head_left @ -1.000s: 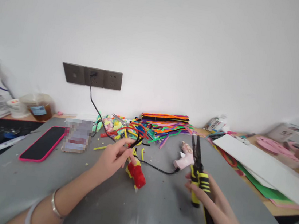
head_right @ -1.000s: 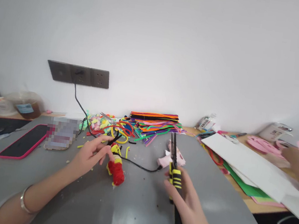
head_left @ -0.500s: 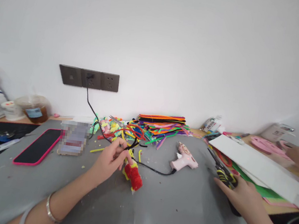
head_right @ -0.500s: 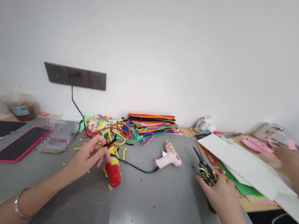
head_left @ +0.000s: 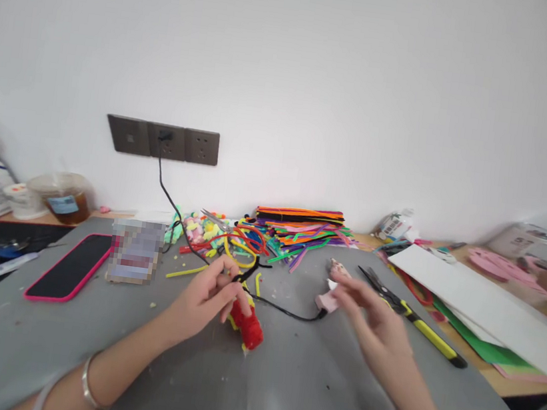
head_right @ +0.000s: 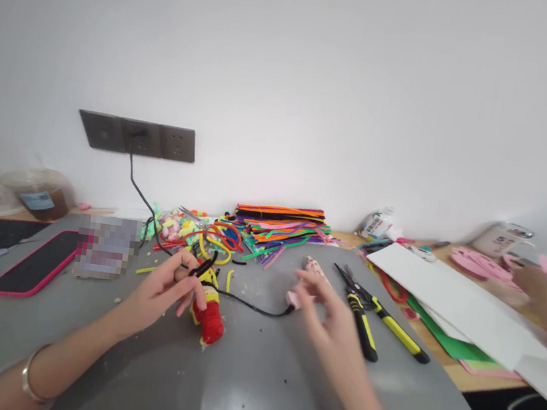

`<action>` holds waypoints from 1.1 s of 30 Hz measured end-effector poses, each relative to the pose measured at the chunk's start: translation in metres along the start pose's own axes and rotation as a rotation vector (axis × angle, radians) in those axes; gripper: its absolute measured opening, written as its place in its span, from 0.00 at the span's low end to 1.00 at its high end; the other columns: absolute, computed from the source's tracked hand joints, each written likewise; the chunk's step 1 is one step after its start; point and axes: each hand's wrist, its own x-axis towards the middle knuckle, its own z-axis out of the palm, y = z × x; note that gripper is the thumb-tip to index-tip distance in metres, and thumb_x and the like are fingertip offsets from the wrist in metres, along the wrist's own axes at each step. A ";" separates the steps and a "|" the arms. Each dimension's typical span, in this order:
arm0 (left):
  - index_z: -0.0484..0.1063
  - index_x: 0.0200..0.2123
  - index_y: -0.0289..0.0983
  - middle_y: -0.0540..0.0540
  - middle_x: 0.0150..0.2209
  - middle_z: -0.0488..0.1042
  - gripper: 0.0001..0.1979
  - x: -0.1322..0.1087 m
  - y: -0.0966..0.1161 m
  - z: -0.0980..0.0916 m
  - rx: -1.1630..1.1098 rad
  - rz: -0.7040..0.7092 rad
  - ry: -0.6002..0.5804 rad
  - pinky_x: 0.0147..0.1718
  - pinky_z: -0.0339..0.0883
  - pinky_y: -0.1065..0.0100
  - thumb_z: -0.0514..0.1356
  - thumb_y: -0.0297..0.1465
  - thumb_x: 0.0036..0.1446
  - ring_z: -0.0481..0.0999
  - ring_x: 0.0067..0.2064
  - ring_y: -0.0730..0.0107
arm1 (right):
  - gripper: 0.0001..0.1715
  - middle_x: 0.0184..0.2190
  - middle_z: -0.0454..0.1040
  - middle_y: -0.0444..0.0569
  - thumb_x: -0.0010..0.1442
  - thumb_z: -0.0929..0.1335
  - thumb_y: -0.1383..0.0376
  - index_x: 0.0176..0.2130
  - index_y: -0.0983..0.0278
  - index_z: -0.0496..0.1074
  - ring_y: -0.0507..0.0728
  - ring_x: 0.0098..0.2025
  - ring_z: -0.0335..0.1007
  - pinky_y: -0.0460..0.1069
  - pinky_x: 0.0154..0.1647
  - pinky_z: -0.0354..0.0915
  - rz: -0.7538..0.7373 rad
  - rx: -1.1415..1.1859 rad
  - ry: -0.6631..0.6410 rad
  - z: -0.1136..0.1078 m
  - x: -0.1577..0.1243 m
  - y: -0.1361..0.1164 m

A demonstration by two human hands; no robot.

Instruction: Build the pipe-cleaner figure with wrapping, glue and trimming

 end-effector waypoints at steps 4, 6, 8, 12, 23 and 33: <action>0.58 0.40 0.41 0.46 0.28 0.82 0.19 0.000 0.003 0.002 -0.114 -0.055 -0.158 0.20 0.55 0.74 0.59 0.49 0.68 0.65 0.19 0.79 | 0.27 0.34 0.77 0.48 0.62 0.73 0.46 0.51 0.61 0.75 0.56 0.35 0.74 0.50 0.37 0.69 0.064 0.552 -0.434 0.057 -0.009 -0.057; 0.59 0.39 0.40 0.46 0.27 0.82 0.19 0.000 0.004 0.002 -0.132 -0.070 -0.182 0.20 0.55 0.74 0.60 0.48 0.67 0.66 0.19 0.78 | 0.25 0.33 0.77 0.47 0.62 0.73 0.47 0.48 0.62 0.74 0.54 0.32 0.74 0.49 0.35 0.69 0.093 0.706 -0.536 0.080 -0.006 -0.070; 0.59 0.37 0.40 0.47 0.27 0.82 0.20 0.000 0.005 0.002 -0.141 -0.085 -0.187 0.20 0.56 0.74 0.61 0.48 0.66 0.67 0.20 0.78 | 0.24 0.26 0.75 0.42 0.60 0.75 0.45 0.42 0.62 0.73 0.51 0.23 0.70 0.48 0.28 0.66 0.119 0.805 -0.532 0.096 0.000 -0.073; 0.56 0.33 0.41 0.45 0.29 0.83 0.22 0.000 0.008 -0.001 -0.119 -0.094 -0.134 0.20 0.56 0.74 0.61 0.49 0.66 0.68 0.20 0.77 | 0.26 0.22 0.75 0.41 0.53 0.78 0.46 0.31 0.62 0.71 0.49 0.20 0.67 0.46 0.25 0.64 0.182 0.871 -0.458 0.103 0.012 -0.065; 0.72 0.29 0.36 0.53 0.25 0.71 0.18 0.015 0.006 -0.030 0.249 0.065 0.343 0.25 0.61 0.73 0.71 0.44 0.52 0.65 0.25 0.76 | 0.26 0.26 0.83 0.48 0.46 0.83 0.50 0.32 0.63 0.73 0.52 0.25 0.77 0.46 0.31 0.70 0.321 0.882 -0.254 0.093 0.025 -0.023; 0.68 0.33 0.39 0.55 0.25 0.71 0.13 0.010 0.000 -0.015 0.354 0.049 0.349 0.29 0.66 0.72 0.69 0.37 0.52 0.72 0.28 0.72 | 0.20 0.21 0.62 0.35 0.58 0.76 0.55 0.45 0.63 0.74 0.47 0.19 0.50 0.45 0.21 0.50 0.231 1.061 -0.480 0.106 0.017 -0.033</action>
